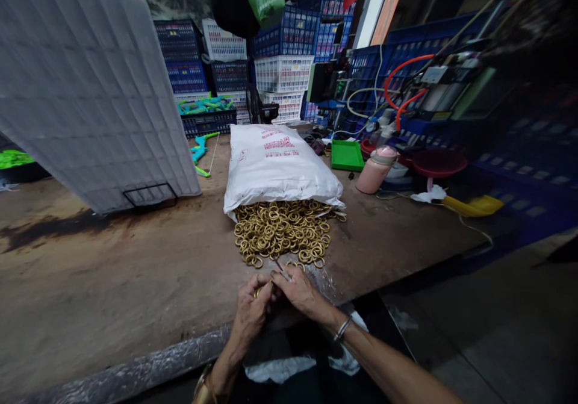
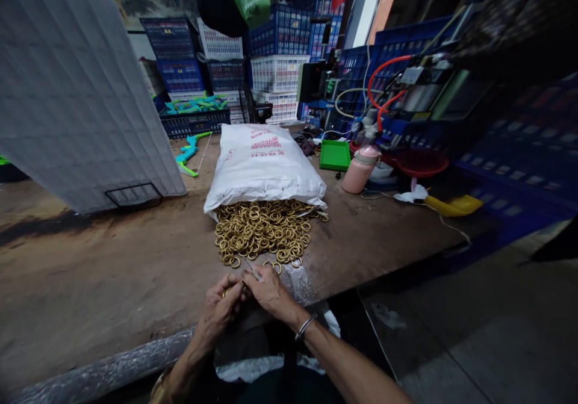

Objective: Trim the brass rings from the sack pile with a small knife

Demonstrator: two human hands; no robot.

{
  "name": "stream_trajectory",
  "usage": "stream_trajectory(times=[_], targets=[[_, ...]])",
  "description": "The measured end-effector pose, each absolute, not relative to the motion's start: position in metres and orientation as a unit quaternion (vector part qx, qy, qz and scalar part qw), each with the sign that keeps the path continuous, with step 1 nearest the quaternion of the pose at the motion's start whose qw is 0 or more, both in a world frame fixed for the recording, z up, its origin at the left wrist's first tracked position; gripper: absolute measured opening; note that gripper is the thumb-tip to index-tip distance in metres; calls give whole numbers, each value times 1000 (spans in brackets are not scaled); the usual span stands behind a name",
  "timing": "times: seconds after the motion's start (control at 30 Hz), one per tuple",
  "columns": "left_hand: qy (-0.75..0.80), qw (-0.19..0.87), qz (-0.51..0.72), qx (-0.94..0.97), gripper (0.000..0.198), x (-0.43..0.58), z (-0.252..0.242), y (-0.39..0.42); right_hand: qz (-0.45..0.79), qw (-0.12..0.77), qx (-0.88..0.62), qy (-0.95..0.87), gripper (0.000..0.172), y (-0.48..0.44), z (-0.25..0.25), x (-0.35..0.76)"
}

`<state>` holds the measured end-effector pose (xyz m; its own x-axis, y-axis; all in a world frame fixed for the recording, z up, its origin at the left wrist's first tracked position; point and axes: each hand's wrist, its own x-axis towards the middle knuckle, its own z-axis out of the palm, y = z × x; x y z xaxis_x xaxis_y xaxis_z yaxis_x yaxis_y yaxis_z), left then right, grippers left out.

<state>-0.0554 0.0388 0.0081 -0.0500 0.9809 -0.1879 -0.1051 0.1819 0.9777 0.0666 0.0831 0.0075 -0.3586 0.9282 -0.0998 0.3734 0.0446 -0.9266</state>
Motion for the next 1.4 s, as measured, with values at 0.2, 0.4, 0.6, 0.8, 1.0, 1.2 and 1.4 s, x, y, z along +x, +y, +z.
stream_trajectory(times=[0.2,0.4,0.6,0.8,1.0,1.2,1.4], targets=[[501,628,467,370,29,-58,6,39,502,274,-498,-652,28,83,17,68],[484,638,486,350,27,-57,5,39,539,274,-480,-636,31,86,23,65],[486,629,498,347,29,-57,4,37,406,262,-544,-686,25,89,10,69],[504,593,498,383,31,-59,4,37,232,141,-500,-822,17,77,10,74],[516,587,501,372,31,-62,-2,36,180,60,-516,-835,23,75,10,68],[520,616,466,364,33,-62,19,19,153,46,-562,-812,25,90,5,76],[416,679,537,278,28,-63,30,14,312,180,-529,-768,15,93,12,71]])
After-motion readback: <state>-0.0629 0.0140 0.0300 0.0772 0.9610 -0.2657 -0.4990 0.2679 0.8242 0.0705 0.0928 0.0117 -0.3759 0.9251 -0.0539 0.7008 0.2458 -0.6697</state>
